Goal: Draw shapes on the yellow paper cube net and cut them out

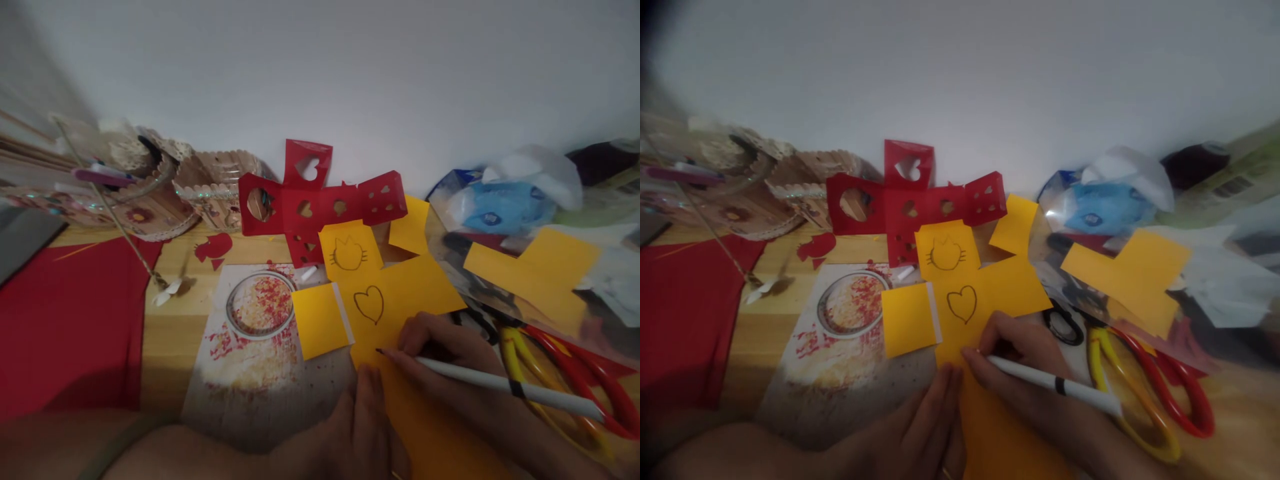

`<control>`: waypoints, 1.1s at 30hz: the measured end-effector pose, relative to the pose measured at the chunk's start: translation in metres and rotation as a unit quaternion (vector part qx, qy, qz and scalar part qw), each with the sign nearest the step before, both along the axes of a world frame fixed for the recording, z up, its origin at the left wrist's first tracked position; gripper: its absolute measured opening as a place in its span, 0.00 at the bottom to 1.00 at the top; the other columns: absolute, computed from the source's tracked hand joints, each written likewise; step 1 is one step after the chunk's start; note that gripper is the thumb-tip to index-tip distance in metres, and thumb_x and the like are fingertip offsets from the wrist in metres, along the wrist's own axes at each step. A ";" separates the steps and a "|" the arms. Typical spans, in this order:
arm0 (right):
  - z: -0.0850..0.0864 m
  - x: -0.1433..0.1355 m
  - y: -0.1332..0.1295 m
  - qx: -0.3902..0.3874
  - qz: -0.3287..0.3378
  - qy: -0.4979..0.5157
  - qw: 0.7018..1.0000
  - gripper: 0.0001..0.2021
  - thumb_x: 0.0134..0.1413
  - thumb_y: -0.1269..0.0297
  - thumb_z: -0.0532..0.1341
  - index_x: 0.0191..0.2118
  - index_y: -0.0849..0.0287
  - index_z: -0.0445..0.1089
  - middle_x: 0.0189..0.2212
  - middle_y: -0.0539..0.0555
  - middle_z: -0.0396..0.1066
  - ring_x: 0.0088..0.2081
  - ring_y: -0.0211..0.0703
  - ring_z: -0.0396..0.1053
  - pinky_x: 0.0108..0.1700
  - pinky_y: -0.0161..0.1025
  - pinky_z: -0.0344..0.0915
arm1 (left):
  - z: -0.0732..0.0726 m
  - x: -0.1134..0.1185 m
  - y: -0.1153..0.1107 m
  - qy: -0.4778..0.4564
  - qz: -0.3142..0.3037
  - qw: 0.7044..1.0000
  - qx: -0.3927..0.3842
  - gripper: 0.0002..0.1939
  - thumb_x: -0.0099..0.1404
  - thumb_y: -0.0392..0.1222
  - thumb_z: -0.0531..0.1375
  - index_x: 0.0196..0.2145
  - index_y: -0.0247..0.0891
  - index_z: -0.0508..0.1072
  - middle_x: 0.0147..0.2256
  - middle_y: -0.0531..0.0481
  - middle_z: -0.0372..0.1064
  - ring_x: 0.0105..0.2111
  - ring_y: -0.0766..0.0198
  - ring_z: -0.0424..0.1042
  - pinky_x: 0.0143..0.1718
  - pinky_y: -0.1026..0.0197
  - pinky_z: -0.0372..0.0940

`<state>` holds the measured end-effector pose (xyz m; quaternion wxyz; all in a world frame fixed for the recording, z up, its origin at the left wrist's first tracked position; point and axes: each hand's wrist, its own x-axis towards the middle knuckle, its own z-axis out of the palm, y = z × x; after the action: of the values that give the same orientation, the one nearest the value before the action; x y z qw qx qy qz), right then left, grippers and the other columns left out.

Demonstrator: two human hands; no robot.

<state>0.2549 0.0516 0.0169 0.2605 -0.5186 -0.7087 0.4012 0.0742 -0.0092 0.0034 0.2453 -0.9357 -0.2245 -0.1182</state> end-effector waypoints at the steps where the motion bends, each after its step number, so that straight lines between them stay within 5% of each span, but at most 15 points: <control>1: 0.000 -0.001 0.000 -0.002 -0.003 -0.001 1.000 0.12 0.48 0.63 0.62 0.19 0.54 0.61 0.15 0.47 0.65 0.17 0.36 0.60 0.17 0.32 0.55 | -0.001 0.000 0.000 -0.006 -0.002 1.000 -0.001 0.12 0.68 0.31 0.48 0.35 0.34 0.71 0.39 0.47 0.77 0.40 0.62 0.77 0.37 0.66 0.69; 8: -0.006 -0.001 -0.003 -0.014 -0.035 0.016 0.999 0.11 0.48 0.62 0.61 0.20 0.54 0.60 0.14 0.45 0.62 0.15 0.34 0.56 0.14 0.31 0.51 | -0.005 -0.002 -0.004 0.022 0.021 1.000 0.007 0.09 0.71 0.36 0.50 0.36 0.35 0.69 0.41 0.47 0.77 0.41 0.63 0.76 0.36 0.67 0.68; 17: -0.011 0.007 -0.009 0.020 0.021 -0.005 1.000 0.12 0.54 0.64 0.58 0.21 0.54 0.58 0.16 0.45 0.61 0.18 0.35 0.57 0.20 0.33 0.53 | -0.018 0.001 -0.003 -0.018 0.034 0.998 0.046 0.10 0.72 0.43 0.53 0.34 0.37 0.65 0.38 0.51 0.77 0.38 0.66 0.77 0.34 0.68 0.68; 25: -0.010 0.006 -0.008 0.026 0.035 -0.031 0.999 0.11 0.53 0.65 0.58 0.21 0.54 0.58 0.16 0.45 0.62 0.18 0.35 0.57 0.20 0.33 0.53 | -0.016 0.007 0.002 -0.066 0.047 0.994 0.076 0.13 0.73 0.33 0.51 0.29 0.36 0.67 0.35 0.55 0.78 0.35 0.70 0.77 0.29 0.71 0.66; 33: -0.006 0.002 -0.009 0.010 0.008 -0.029 0.999 0.11 0.51 0.64 0.57 0.20 0.54 0.58 0.16 0.45 0.62 0.18 0.35 0.57 0.20 0.34 0.51 | -0.013 0.004 0.004 -0.015 0.023 0.996 0.082 0.14 0.73 0.43 0.53 0.29 0.37 0.67 0.36 0.55 0.78 0.36 0.71 0.77 0.29 0.73 0.68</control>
<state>0.2569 0.0428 0.0114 0.2416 -0.5218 -0.7240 0.3809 0.0780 -0.0051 -0.0097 0.3206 -0.9049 -0.2394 -0.1450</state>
